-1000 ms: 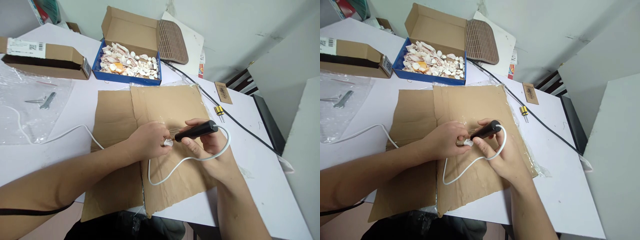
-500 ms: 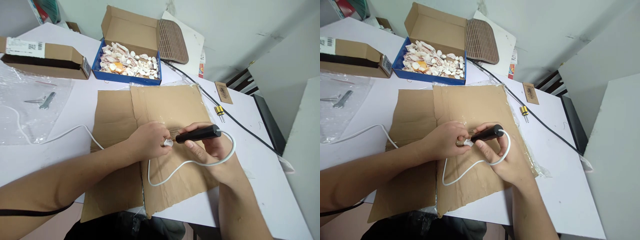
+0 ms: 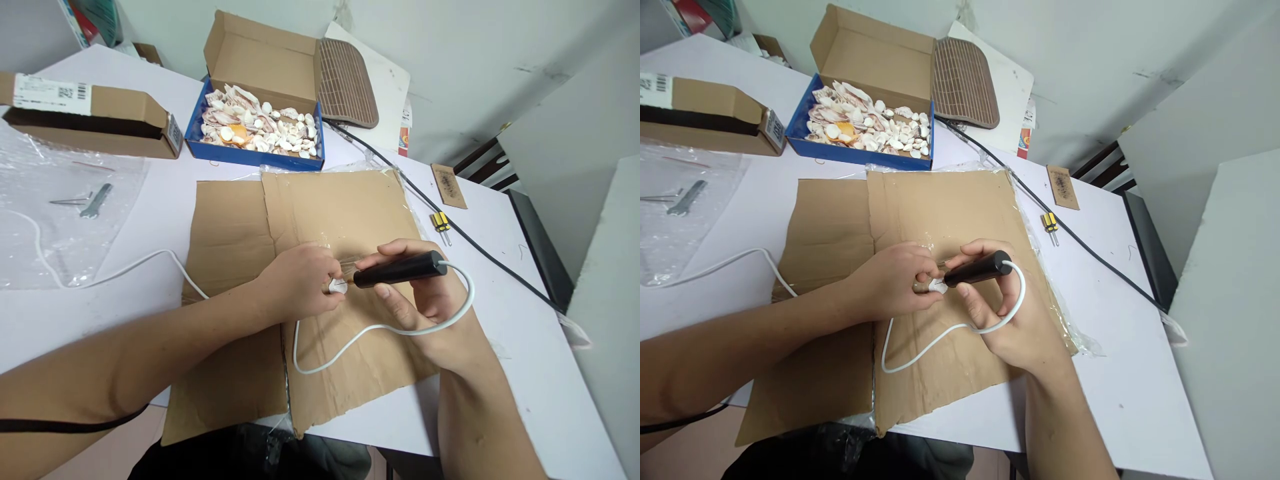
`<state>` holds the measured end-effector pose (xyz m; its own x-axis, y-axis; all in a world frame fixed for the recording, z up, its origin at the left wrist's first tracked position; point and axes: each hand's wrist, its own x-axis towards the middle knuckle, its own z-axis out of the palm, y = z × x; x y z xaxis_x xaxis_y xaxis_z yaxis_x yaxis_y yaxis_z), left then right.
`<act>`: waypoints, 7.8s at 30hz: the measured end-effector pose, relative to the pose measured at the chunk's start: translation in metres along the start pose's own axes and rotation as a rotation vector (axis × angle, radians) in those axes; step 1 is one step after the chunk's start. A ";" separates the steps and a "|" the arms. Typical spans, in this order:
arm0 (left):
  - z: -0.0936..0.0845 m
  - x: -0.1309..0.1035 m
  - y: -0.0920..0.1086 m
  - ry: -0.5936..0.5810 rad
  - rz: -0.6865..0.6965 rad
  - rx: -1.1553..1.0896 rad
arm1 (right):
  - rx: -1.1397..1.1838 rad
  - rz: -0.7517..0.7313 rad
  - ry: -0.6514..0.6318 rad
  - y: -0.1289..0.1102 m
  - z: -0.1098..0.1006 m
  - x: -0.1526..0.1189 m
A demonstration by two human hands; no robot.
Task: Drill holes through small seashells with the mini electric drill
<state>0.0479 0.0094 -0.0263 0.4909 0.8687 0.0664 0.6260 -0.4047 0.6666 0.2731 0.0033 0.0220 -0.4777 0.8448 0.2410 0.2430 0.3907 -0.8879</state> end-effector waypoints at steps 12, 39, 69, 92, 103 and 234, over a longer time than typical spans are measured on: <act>0.001 0.000 0.000 0.003 -0.001 -0.014 | -0.038 -0.014 -0.040 -0.002 -0.001 -0.001; 0.000 0.000 -0.001 0.011 0.011 0.012 | -0.056 0.064 -0.005 -0.006 0.000 0.002; -0.001 0.000 0.001 0.014 0.004 0.008 | -0.096 0.041 -0.056 -0.008 -0.003 0.001; -0.002 0.001 0.002 -0.003 -0.006 0.002 | -0.133 0.038 -0.059 -0.011 -0.002 0.002; -0.003 0.001 0.001 -0.011 -0.010 0.008 | -0.136 0.027 -0.066 -0.010 -0.003 0.003; 0.002 0.000 0.000 -0.001 -0.010 0.018 | -0.244 0.021 -0.095 -0.011 -0.001 0.002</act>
<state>0.0493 0.0090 -0.0276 0.4851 0.8725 0.0590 0.6416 -0.4010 0.6538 0.2710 0.0009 0.0326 -0.5443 0.8204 0.1753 0.4448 0.4594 -0.7689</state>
